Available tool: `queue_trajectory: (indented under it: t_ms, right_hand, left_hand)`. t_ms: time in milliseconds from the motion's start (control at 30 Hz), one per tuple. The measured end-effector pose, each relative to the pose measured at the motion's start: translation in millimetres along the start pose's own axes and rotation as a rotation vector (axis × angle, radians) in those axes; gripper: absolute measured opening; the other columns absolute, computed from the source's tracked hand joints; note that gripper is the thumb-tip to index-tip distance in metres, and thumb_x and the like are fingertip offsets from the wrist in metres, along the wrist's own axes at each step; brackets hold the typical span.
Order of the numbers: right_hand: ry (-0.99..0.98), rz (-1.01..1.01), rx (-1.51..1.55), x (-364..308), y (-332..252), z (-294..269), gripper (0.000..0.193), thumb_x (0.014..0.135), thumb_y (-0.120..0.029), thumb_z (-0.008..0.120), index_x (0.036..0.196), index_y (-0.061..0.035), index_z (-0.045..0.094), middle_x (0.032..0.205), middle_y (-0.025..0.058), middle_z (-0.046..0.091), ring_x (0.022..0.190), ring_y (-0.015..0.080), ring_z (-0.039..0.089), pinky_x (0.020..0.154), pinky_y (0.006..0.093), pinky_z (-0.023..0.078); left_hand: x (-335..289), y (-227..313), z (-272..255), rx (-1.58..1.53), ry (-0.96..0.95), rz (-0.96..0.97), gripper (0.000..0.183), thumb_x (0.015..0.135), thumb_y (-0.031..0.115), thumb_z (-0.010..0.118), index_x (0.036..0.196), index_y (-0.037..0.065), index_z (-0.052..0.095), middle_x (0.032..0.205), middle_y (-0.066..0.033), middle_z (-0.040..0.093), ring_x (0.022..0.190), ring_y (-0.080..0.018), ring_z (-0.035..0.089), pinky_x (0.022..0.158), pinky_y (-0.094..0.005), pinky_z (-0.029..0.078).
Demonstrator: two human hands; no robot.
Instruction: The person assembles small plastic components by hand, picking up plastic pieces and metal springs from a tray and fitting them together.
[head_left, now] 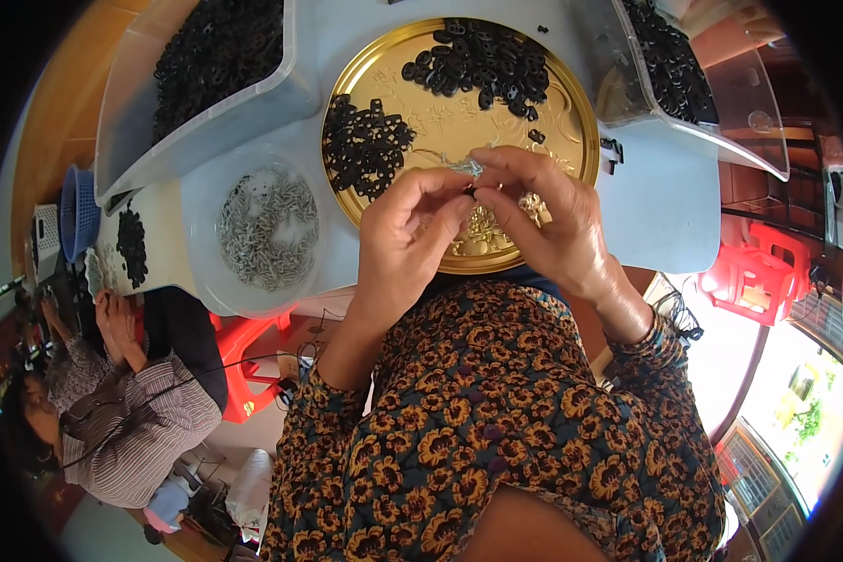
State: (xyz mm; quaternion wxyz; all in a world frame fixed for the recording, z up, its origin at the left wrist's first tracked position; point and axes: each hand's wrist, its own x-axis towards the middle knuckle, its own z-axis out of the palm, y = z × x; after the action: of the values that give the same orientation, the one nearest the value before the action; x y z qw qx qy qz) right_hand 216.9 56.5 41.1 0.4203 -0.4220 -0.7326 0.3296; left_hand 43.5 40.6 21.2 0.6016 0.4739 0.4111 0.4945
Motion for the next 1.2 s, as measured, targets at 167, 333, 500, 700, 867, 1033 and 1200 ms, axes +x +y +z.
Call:
queue_trajectory:
  t_ms: [167,333,500,700,867,1033,1200]
  right_hand:
    - [-0.027,0.219,0.232,-8,5,-3,0.03,0.088,-0.001,0.063,0.117,-0.0042,0.06,0.087,0.0072,0.066,0.073,0.0119,0.064,0.063,0.025,0.052]
    - [0.034,0.269,0.048,6,32,-18,0.018,0.089,-0.006,0.063,0.106,-0.0015,0.064,0.089,0.0076,0.065,0.068,0.0124,0.061,0.062,0.0253,0.051]
    - [-0.114,0.023,-0.211,31,36,-17,0.011,0.085,-0.01,0.066,0.093,-0.0028,0.064,0.085,0.0098,0.06,0.065,0.0246,0.06,0.06,0.0339,0.049]
    - [-0.196,-0.122,-0.401,50,36,-22,0.011,0.084,-0.015,0.065,0.088,-0.0051,0.063,0.085,0.0105,0.06,0.074,0.0328,0.062,0.064,0.0396,0.05]
    - [-0.205,0.012,-0.473,46,35,-39,0.013,0.085,-0.017,0.066,0.084,-0.0044,0.06,0.082,0.0099,0.061,0.073,0.0331,0.062,0.062,0.0408,0.049]
    - [-0.242,-0.001,-0.482,26,41,-45,0.013,0.085,-0.016,0.065,0.085,-0.0042,0.06,0.08,0.0096,0.06,0.072,0.0332,0.062,0.062,0.0414,0.049]
    - [-0.274,-0.078,-0.482,7,45,-39,0.007,0.084,-0.012,0.064,0.088,-0.0061,0.062,0.084,0.0068,0.061,0.071,0.0282,0.064,0.059,0.0375,0.052]
  left_hand:
    - [-16,2,-19,0.301,-0.097,0.078,0.016,0.091,-0.003,0.058,0.106,-0.004,0.059,0.093,-0.0057,0.062,0.082,-0.0102,0.062,0.071,-0.022,0.05]
    - [-31,-2,-35,-0.021,-0.007,-0.04,0.015,0.091,-0.002,0.057,0.106,-0.003,0.056,0.094,-0.0094,0.062,0.079,-0.013,0.061,0.071,-0.0255,0.051]
    - [-29,-3,-46,-0.114,0.063,-0.034,0.013,0.091,0.002,0.056,0.103,-0.001,0.056,0.092,-0.0115,0.063,0.074,-0.0157,0.059,0.07,-0.0295,0.049]
    - [-25,1,-46,-0.148,0.108,-0.065,0.013,0.092,0.006,0.056,0.103,0.0,0.056,0.093,-0.0121,0.063,0.074,-0.0174,0.058,0.07,-0.0298,0.045]
    - [-22,0,-43,-0.147,0.1,-0.072,0.013,0.092,0.007,0.056,0.102,0.0,0.055,0.093,-0.0119,0.063,0.076,-0.0171,0.058,0.07,-0.0296,0.045]
    - [-18,-5,-37,-0.173,0.043,-0.092,0.012,0.092,0.007,0.057,0.102,0.0,0.056,0.093,-0.0114,0.063,0.076,-0.0164,0.057,0.07,-0.0291,0.045]
    - [-13,-6,-33,-0.173,0.039,-0.096,0.012,0.092,0.007,0.057,0.102,0.0,0.056,0.093,-0.0111,0.063,0.077,-0.0161,0.056,0.072,-0.0288,0.044]
